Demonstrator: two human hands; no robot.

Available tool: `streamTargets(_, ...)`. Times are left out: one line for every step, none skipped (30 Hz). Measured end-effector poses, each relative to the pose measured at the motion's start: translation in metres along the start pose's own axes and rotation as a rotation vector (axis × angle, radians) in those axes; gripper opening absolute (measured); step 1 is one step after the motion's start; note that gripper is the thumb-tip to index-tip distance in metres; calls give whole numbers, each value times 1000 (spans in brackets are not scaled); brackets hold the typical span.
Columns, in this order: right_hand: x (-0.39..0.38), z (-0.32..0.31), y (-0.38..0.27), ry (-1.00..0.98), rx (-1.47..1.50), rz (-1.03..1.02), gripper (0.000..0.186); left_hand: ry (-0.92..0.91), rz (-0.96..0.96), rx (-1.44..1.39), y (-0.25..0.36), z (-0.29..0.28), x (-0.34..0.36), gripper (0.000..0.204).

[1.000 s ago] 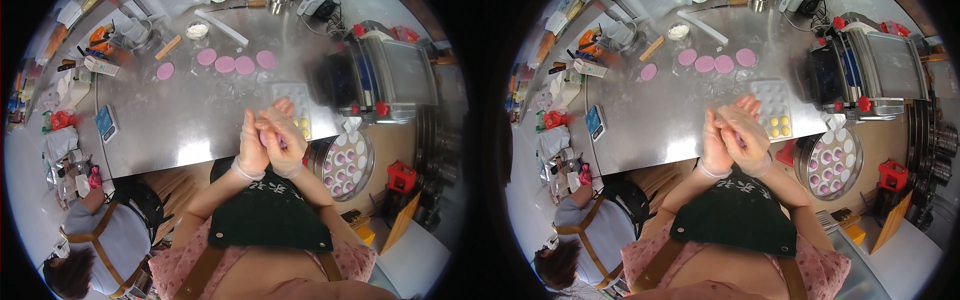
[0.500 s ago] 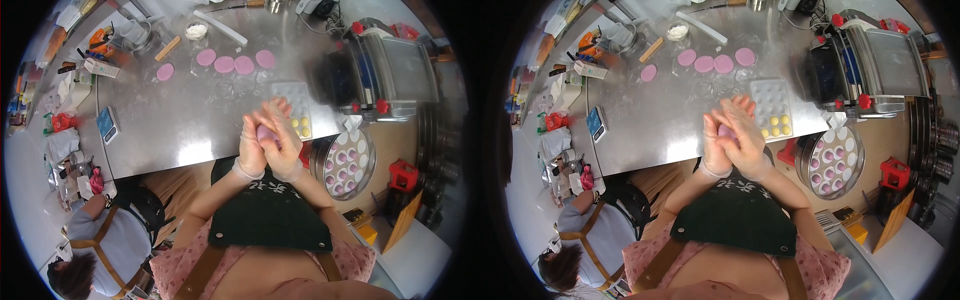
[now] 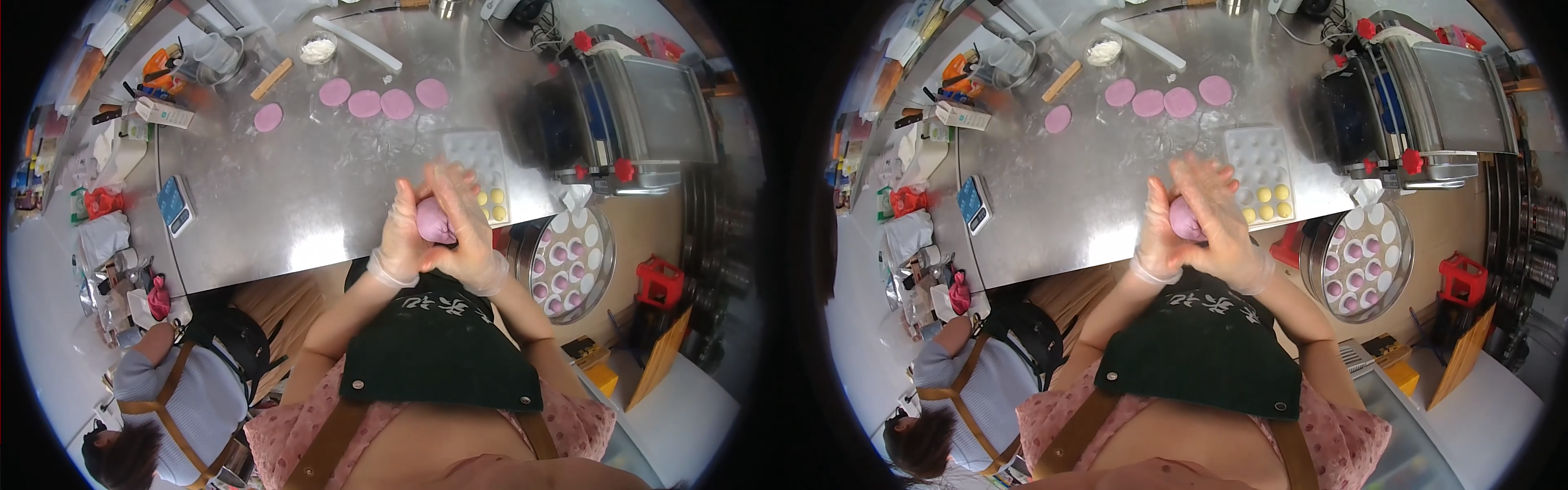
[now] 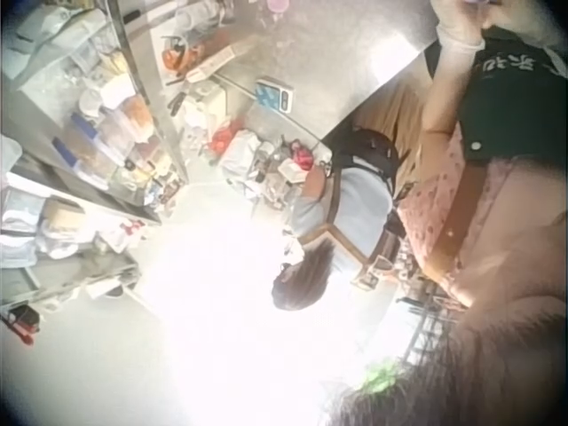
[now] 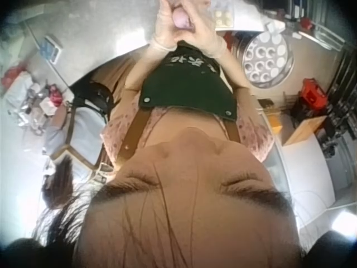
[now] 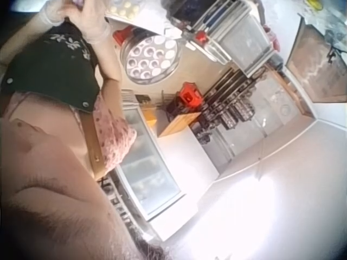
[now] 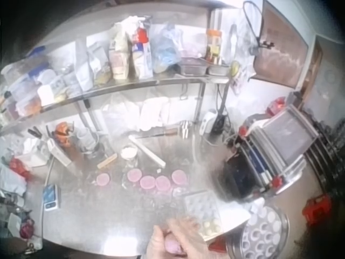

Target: Manually filling purple dough rounds with yellow filling and rolling them into balls.

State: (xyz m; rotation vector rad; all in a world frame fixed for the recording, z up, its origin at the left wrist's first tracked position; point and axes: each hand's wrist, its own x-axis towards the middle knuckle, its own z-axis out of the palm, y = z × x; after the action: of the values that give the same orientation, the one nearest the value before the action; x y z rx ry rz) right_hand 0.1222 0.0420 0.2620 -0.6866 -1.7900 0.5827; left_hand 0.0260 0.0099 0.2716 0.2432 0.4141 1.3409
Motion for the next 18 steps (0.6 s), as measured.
streamTargets(4,1,6,-11,-172,-115,55,2,4,-1,5,-3,1,92)
streamTargets(8,1,8,-21,-344,-230,52,21,-73,76,8,-6,2,93)
streamTargets(8,-5,3,-23,-341,-232,52,40,-151,152,10,-7,2,93)
streamTargets(13,-13,-9,-102,-195,-132,52,46,-146,151,8,-8,1,93)
streamTargets(16,-18,-16,-175,-56,-31,51,25,-51,98,3,-4,0,93)
streamTargets(14,-18,-15,-165,-60,-16,47,5,45,45,-3,1,0,93)
streamTargets(9,-15,-15,-162,-63,-15,47,-17,136,-8,-10,6,-1,93)
streamTargets(3,-10,-14,-79,4,26,47,-11,213,89,-18,6,0,92)
streamTargets(0,-6,-15,4,70,67,48,-12,210,89,-17,5,-1,92)
streamTargets(6,-9,-23,-34,-40,23,53,-32,173,100,-13,2,-1,90)
streamTargets(5,-8,-16,-33,-40,24,53,-51,135,112,-10,-1,0,88)
streamTargets(2,-5,0,-13,-116,-81,59,-51,134,112,-9,-8,2,88)
streamTargets(4,-1,12,5,-190,-187,65,-20,-65,-10,-6,-15,5,86)
streamTargets(4,-2,19,24,-264,-294,72,11,-265,-133,-6,-19,7,83)
streamTargets(-1,-10,17,24,-264,-296,72,10,-263,-132,-8,-21,6,83)
streamTargets(-1,-20,6,-133,-142,-154,76,11,-202,-80,-7,-16,7,81)
streamTargets(-1,-27,-3,-283,-21,-11,80,8,-143,-25,-7,-12,6,79)
streamTargets(-1,-25,-9,-281,-23,-10,80,-10,-71,-1,-11,-8,2,86)
